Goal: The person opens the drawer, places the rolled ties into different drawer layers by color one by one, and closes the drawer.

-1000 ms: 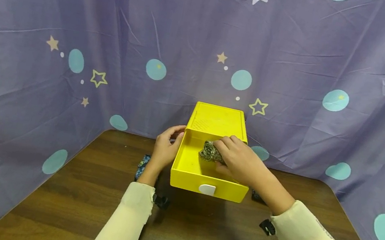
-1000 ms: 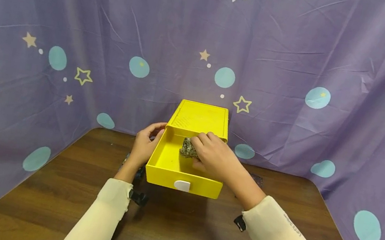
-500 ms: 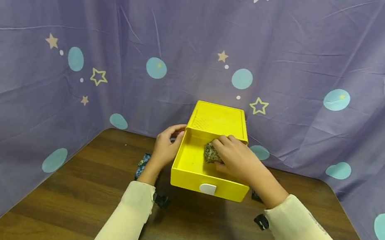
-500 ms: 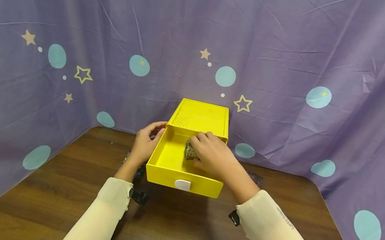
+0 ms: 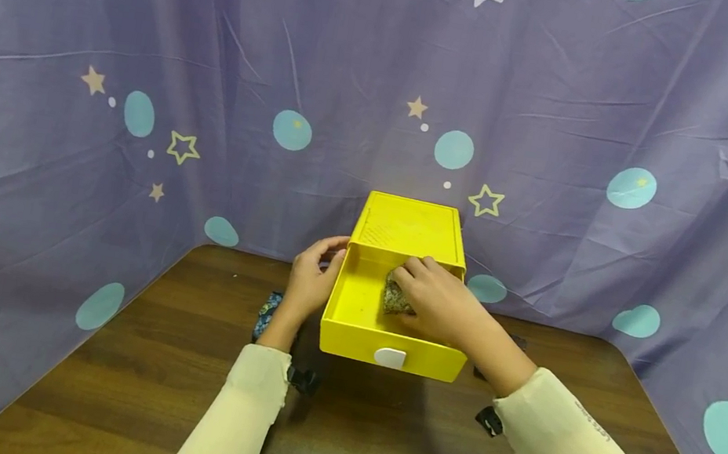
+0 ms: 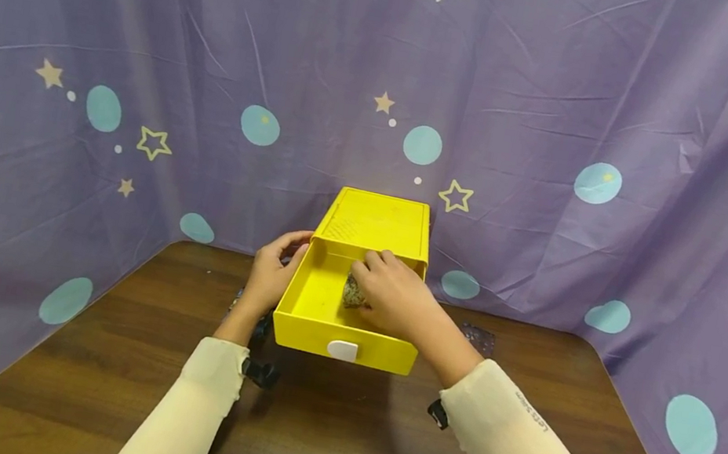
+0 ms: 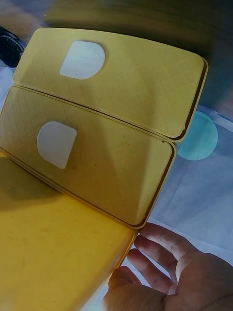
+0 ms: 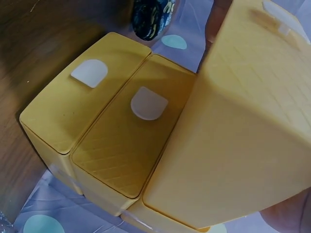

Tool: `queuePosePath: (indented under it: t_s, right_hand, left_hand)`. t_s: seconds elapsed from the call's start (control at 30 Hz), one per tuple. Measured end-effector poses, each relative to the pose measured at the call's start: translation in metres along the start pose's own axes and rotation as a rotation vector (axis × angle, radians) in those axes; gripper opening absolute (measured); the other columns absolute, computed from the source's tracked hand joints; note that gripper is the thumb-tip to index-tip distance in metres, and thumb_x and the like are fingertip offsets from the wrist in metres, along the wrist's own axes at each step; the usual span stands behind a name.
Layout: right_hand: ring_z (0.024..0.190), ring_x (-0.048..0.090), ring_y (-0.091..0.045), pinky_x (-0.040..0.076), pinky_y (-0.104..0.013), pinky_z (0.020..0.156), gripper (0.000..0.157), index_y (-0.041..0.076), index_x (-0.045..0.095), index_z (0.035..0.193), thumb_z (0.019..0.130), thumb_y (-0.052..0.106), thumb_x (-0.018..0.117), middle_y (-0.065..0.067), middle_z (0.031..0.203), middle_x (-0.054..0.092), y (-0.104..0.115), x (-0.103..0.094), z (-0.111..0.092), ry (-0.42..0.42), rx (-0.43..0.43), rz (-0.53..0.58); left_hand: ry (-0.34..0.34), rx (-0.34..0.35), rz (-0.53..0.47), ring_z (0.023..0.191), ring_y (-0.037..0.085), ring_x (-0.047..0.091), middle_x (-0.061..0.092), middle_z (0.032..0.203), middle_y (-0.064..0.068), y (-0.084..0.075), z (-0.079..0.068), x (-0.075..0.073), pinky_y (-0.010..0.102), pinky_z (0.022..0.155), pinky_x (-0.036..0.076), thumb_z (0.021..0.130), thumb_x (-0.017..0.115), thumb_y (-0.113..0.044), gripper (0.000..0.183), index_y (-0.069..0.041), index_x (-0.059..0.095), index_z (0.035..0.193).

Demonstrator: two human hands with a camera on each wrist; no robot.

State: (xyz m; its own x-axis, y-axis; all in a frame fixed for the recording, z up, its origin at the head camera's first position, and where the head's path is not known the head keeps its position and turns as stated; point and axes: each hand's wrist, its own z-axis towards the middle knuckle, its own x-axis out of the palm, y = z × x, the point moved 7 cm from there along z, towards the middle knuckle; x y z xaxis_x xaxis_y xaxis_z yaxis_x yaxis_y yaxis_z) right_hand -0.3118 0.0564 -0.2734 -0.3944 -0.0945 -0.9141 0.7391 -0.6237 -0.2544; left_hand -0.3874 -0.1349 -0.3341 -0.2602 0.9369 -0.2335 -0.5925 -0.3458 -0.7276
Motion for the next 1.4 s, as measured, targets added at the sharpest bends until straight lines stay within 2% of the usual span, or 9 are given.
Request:
queuePosePath:
  t_s: [0.13,0.3,0.47,0.67,0.83,1.03,1.4]
  right_hand:
    - [0.097,0.055,-0.025,0.051,-0.038,0.084,0.057,0.009,0.062,0.122,0.086,0.048,0.082,-0.005,0.106,0.058,-0.001,0.0,-0.002,0.024,0.032,0.075]
    - [0.101,0.055,-0.02,0.051,-0.036,0.089,0.054,0.012,0.067,0.12,0.088,0.055,0.076,0.0,0.108,0.059,-0.004,-0.002,-0.003,0.052,0.065,0.14]
    - [0.099,0.059,-0.019,0.052,-0.037,0.092,0.046,0.012,0.073,0.118,0.092,0.05,0.074,0.0,0.106,0.064,-0.005,-0.007,-0.003,0.03,0.029,0.163]
    - [0.088,0.058,-0.015,0.054,-0.033,0.08,0.039,0.011,0.076,0.113,0.093,0.045,0.075,0.001,0.1,0.064,-0.005,-0.014,-0.005,-0.005,0.005,0.152]
    - [0.092,0.062,-0.018,0.055,-0.037,0.083,0.037,0.011,0.076,0.114,0.093,0.041,0.076,0.0,0.102,0.067,-0.005,-0.02,-0.007,-0.038,0.001,0.131]
    - [0.092,0.062,-0.021,0.054,-0.037,0.082,0.037,0.009,0.074,0.119,0.094,0.036,0.076,-0.002,0.104,0.069,-0.001,-0.029,-0.009,-0.098,-0.035,0.1]
    - [0.086,0.06,-0.023,0.053,-0.036,0.076,0.033,0.006,0.073,0.118,0.092,0.027,0.078,-0.004,0.101,0.068,0.009,-0.044,-0.015,-0.285,-0.16,0.028]
  left_hand:
    - [-0.002,-0.004,-0.008,0.102,0.027,0.068,0.071,0.12,0.011,0.0,-0.001,0.0,0.044,0.085,0.059,0.105,0.06,-0.015,0.028,-0.007,0.069,0.13]
    - [-0.004,-0.007,-0.014,0.102,0.027,0.067,0.07,0.12,0.012,-0.001,-0.001,-0.001,0.045,0.086,0.059,0.105,0.06,-0.016,0.028,-0.006,0.069,0.13]
    - [-0.002,-0.007,-0.022,0.102,0.027,0.068,0.07,0.121,0.011,-0.001,-0.001,0.0,0.045,0.086,0.059,0.105,0.06,-0.016,0.028,-0.007,0.069,0.13]
    - [0.0,-0.009,-0.021,0.102,0.027,0.068,0.07,0.121,0.011,-0.001,-0.002,0.0,0.045,0.085,0.059,0.105,0.06,-0.016,0.028,-0.008,0.069,0.131]
    - [0.005,-0.013,-0.018,0.102,0.026,0.068,0.07,0.122,0.01,-0.001,-0.002,0.0,0.044,0.085,0.059,0.105,0.059,-0.016,0.028,-0.008,0.069,0.131]
    - [0.01,-0.011,-0.017,0.103,0.027,0.068,0.07,0.123,0.011,0.0,-0.002,0.0,0.044,0.086,0.059,0.106,0.059,-0.017,0.029,-0.008,0.068,0.131]
    - [0.008,-0.004,-0.024,0.102,0.027,0.068,0.07,0.122,0.011,-0.001,-0.001,-0.001,0.046,0.086,0.059,0.105,0.06,-0.016,0.028,-0.007,0.069,0.131]
